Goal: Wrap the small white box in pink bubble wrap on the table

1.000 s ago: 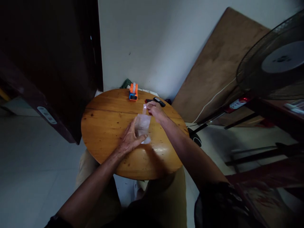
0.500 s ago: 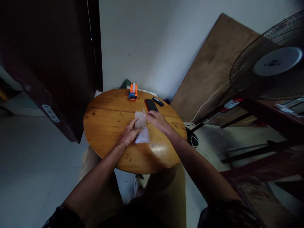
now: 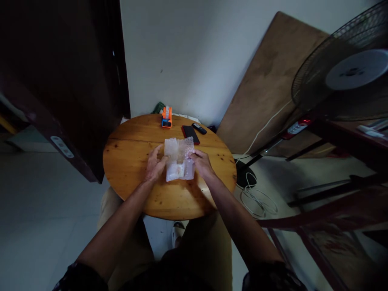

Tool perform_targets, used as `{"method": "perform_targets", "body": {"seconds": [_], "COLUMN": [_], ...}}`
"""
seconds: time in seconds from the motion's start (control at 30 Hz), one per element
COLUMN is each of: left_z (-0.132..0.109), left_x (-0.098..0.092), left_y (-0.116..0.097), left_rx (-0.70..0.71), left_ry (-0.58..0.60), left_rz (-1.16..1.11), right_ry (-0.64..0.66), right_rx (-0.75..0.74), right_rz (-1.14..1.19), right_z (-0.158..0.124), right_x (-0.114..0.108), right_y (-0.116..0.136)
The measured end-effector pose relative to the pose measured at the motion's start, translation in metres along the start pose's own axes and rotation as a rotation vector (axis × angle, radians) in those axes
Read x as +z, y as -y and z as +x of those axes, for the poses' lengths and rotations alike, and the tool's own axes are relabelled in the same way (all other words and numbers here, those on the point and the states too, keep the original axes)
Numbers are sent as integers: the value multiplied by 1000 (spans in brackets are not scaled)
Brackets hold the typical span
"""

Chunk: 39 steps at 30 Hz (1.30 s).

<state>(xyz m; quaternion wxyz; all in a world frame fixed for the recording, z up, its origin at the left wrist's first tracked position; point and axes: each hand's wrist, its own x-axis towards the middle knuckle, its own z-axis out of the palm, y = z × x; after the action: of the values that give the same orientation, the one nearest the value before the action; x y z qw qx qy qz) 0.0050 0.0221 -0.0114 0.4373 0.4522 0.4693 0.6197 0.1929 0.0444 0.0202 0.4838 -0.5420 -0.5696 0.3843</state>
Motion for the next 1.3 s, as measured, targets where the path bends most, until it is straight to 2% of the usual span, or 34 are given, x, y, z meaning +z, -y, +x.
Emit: {"method": "perform_targets", "body": {"seconds": [0.1, 0.27, 0.37, 0.47, 0.63, 0.73, 0.8, 0.87, 0.93, 1.0, 1.07, 1.17, 1.23, 1.3], "left_z": [-7, -15, -12, -4, 12, 18, 19, 16, 13, 13, 17, 27, 30, 26], "left_x": [-4, -2, 0, -6, -31, -40, -40, -36, -29, -20, -12, -7, -9, -14], "left_y": [-4, -19, -26, -26, -20, -21, -27, -37, -47, -54, -57, -54, -53, -55], "left_rx": [130, 202, 116, -51, -110, -149, -77, 104, 311, 406, 333, 111, 56, 82], "left_ry": [-39, 54, 116, 151, 24, -36, -114, -152, -47, 154, 333, 511, 550, 546], "left_rz": [290, 627, 773, 731, 573, 662, 808, 919, 956, 967, 962, 958, 979, 1012], "right_ry": [-9, 40, 59, 61, 27, -38, -77, -117, -142, -137, -123, -106, -96, -92], "right_rx": [49, 69, 36, -25, -62, -23, -34, -83, -122, -128, -137, -157, -153, -153], "right_rz": [88, 193, 211, 185, 135, 67, 5, -77, -170, -238, -277, -309, -314, -313], "right_z": [-3, -8, -8, -1, 22, 36, 42, 46, 48, 48, 46, 44, 43, 44], "right_x": [2, 5, 5, 3, -3, -6, -7, -8, -9, -10, -11, -13, -13, -13], "right_y": [-13, -24, -22, -15, -15, -30, -42, -52, -58, -61, -61, -61, -61, -62]}}
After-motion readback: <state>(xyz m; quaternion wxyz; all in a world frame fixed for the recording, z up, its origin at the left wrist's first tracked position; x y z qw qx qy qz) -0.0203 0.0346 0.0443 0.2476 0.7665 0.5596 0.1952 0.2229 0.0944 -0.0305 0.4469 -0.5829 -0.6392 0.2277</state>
